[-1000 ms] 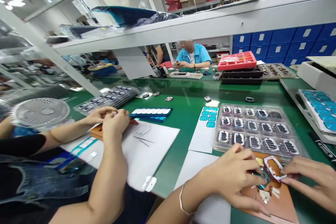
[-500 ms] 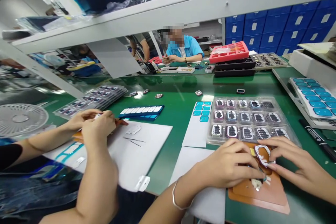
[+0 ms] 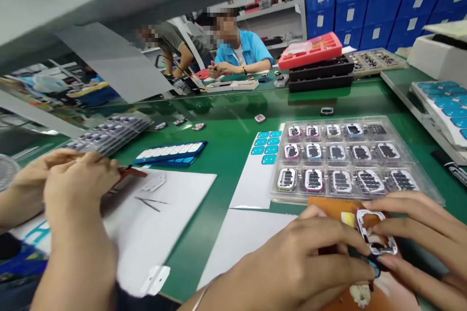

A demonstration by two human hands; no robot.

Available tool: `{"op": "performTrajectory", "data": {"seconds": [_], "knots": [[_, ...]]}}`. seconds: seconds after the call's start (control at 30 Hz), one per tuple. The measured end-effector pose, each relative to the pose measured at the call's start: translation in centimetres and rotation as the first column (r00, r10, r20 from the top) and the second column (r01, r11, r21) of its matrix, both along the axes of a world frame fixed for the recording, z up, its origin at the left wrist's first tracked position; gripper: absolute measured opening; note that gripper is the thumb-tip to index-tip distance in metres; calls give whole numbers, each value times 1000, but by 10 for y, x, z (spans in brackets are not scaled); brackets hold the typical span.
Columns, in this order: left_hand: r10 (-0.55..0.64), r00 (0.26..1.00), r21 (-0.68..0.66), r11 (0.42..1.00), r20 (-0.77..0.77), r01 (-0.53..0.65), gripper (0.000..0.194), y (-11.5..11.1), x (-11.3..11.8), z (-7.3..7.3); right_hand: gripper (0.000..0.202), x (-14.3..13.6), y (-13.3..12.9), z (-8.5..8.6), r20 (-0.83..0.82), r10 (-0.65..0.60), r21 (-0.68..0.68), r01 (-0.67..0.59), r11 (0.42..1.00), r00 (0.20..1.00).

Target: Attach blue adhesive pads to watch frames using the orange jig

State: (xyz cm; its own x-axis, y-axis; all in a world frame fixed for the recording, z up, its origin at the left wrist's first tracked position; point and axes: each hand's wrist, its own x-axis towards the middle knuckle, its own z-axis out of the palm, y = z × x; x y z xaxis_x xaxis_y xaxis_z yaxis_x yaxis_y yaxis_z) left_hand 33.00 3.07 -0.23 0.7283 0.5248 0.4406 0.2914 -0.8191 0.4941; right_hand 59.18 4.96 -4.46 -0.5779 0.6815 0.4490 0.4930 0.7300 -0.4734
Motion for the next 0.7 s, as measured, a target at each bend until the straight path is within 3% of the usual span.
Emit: {"op": "performTrajectory", "data": {"seconds": [0.2,0.33,0.53,0.7], "knots": [[57,997,-173,984,52,-48,23,-2,0,12,38,4,0,-5,-15,15,27,-14,1000,1000],[137,990,-230,963,-28,-140,33,-1,1,12,34,4,0,-3,24,6,72,-7,997,1000],[23,992,-114,993,125,-9,30,6,5,3,22,-4,5,30,52,78,30,-79,996,996],[24,976,-39,999,216,-16,34,13,15,-10,19,2,12,39,46,54,87,-58,995,997]]}}
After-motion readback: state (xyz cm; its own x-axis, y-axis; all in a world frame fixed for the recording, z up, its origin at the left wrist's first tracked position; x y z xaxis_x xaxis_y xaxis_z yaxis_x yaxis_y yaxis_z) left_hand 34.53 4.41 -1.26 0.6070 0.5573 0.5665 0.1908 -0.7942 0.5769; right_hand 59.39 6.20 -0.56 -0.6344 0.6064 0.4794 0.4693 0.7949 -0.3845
